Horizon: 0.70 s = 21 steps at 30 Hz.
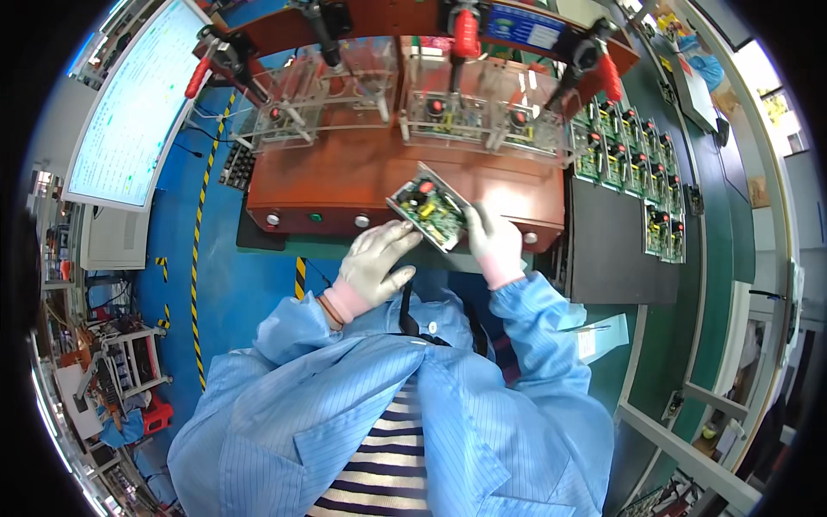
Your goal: The person removes tested circuit boards from a testing machine fixture, places them on a tray, loads new circuit boards into the fixture, and presses buttons on the machine to start the test.
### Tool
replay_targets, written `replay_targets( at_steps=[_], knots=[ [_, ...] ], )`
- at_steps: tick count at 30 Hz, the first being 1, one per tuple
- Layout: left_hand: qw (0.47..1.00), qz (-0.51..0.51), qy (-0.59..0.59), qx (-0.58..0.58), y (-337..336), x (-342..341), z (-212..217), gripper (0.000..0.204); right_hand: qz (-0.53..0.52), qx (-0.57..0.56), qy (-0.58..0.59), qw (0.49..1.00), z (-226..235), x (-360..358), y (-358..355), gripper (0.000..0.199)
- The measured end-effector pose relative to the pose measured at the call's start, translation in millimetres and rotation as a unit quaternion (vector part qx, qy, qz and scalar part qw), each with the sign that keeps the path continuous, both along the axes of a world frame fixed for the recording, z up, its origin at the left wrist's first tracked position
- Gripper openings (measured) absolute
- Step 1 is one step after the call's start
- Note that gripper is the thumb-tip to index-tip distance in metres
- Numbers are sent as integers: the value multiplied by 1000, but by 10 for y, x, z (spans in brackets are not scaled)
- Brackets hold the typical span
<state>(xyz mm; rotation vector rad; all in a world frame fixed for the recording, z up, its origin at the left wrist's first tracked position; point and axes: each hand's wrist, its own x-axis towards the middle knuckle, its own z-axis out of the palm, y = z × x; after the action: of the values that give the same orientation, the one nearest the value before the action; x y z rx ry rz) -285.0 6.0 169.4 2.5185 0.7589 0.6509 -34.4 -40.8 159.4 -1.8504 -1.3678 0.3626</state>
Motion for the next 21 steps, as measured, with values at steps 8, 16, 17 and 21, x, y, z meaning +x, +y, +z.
replay_targets(
  at_steps=[8,16,17,21],
  knots=[
    [988,90,98,74,701,-526,-349,70,35,40,66,996,-169,-827,1083,29],
    [986,130,80,67,1120,-331,-436,71,106,60,36,992,-307,-1008,1350,59],
    [986,133,79,65,1160,-310,-448,71,103,53,39,993,-284,-998,1340,60],
    [983,148,87,66,1416,-268,-493,73,102,-111,50,987,32,-995,1230,58]
  ],
)
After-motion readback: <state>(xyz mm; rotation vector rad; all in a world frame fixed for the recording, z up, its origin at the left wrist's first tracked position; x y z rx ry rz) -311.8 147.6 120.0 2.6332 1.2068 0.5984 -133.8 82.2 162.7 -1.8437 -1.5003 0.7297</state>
